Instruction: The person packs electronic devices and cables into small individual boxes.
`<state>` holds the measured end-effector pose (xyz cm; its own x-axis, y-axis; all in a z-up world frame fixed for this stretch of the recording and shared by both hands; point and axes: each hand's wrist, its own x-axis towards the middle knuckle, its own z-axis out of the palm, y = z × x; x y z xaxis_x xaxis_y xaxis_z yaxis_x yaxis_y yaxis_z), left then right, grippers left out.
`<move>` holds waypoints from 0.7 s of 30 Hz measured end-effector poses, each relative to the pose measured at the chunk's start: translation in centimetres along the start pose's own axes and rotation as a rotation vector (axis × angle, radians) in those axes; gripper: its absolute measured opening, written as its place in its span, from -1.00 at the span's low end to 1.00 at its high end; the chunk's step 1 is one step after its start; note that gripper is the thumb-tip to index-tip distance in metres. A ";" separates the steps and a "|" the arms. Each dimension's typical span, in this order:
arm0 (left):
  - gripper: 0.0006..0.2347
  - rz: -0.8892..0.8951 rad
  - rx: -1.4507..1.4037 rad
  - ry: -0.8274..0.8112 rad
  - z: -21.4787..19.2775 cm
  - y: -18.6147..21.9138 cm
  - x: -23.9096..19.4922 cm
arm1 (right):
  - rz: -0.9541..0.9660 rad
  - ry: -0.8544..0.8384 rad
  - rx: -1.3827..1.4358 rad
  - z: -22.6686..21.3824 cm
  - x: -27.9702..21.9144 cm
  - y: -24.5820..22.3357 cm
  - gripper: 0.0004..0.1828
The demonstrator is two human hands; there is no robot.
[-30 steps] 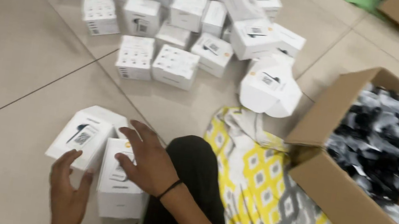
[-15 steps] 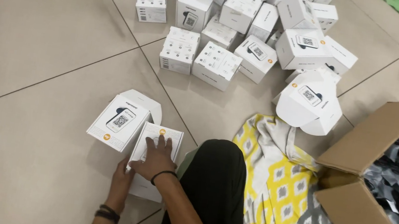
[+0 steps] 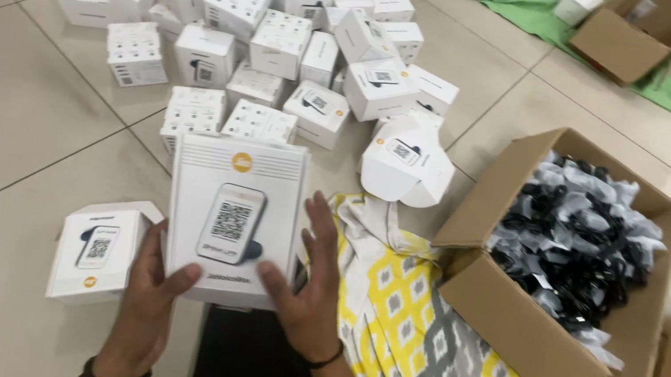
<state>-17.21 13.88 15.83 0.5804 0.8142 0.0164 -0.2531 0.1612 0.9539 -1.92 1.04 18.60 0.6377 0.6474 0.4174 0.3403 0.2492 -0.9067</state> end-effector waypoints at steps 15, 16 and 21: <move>0.04 0.490 1.738 -1.108 18.2 -18.7 -2.7 | 0.717 0.482 0.162 -19.8 -12.9 22.5 -0.26; 0.04 0.500 1.741 -1.111 17.8 -19.8 -2.7 | 0.711 0.488 0.165 -19.9 -13.6 23.1 -0.26; -0.10 0.474 1.675 -1.056 17.7 -20.9 -2.8 | 0.842 0.522 0.057 -20.2 -16.6 22.1 -0.37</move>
<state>0.16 -1.65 1.18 0.9859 -0.0462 -0.1605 -0.0307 -0.9947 0.0980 9.02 -18.76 -7.07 0.8852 0.2340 -0.4020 -0.3885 -0.1036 -0.9156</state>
